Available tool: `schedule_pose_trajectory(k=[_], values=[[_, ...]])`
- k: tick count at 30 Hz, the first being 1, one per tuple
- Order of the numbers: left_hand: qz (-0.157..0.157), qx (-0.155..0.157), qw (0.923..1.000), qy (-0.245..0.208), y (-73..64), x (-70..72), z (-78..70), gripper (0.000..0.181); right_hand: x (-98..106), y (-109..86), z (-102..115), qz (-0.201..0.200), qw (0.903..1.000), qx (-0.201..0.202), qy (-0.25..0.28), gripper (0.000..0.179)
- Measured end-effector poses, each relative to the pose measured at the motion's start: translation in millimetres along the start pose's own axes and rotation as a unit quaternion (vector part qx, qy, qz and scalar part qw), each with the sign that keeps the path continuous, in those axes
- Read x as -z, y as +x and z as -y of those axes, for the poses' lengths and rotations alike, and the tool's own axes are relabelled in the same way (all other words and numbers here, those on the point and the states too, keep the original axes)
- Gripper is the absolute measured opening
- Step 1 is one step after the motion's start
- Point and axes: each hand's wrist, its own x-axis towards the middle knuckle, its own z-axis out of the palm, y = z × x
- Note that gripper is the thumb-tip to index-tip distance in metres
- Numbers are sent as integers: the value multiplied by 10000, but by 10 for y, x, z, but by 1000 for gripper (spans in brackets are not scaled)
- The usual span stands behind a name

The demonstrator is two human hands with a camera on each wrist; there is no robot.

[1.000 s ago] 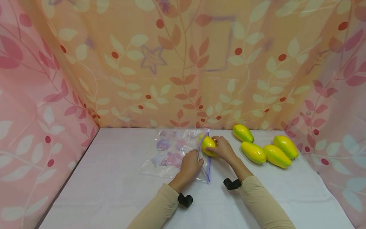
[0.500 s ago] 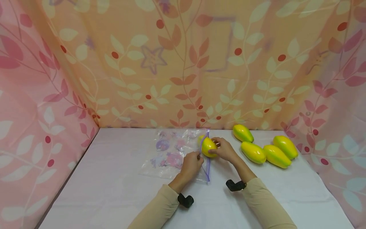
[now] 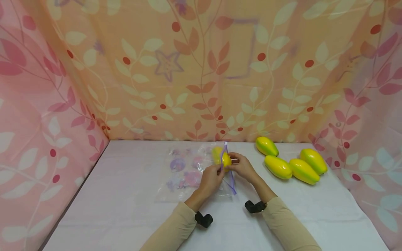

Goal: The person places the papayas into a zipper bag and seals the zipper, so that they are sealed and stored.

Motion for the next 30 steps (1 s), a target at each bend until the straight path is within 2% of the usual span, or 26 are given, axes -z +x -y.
schedule_pose_trajectory(k=[4,6,10,13,17,23,30], values=[[34,-174,9998,3,-8,16,16,15,4,24,-31,51,9996,51,259,58],[47,-356,9994,8,-8,18,26,15,2,-9,54,-56,9994,104,336,54],[5,-619,9981,3,-6,7,38,16,-81,38,59,-389,9970,245,616,39],[16,-616,9981,-64,-7,1,32,14,-141,118,-48,-530,9957,368,668,30],[35,-531,9984,-165,-5,-10,29,7,-110,106,-62,-556,9972,351,369,31],[92,-374,9989,-275,-8,-6,22,9,79,19,0,-553,9983,156,15,39],[180,-220,9980,-558,-16,-9,21,12,398,-108,58,-543,9923,413,-1034,40]])
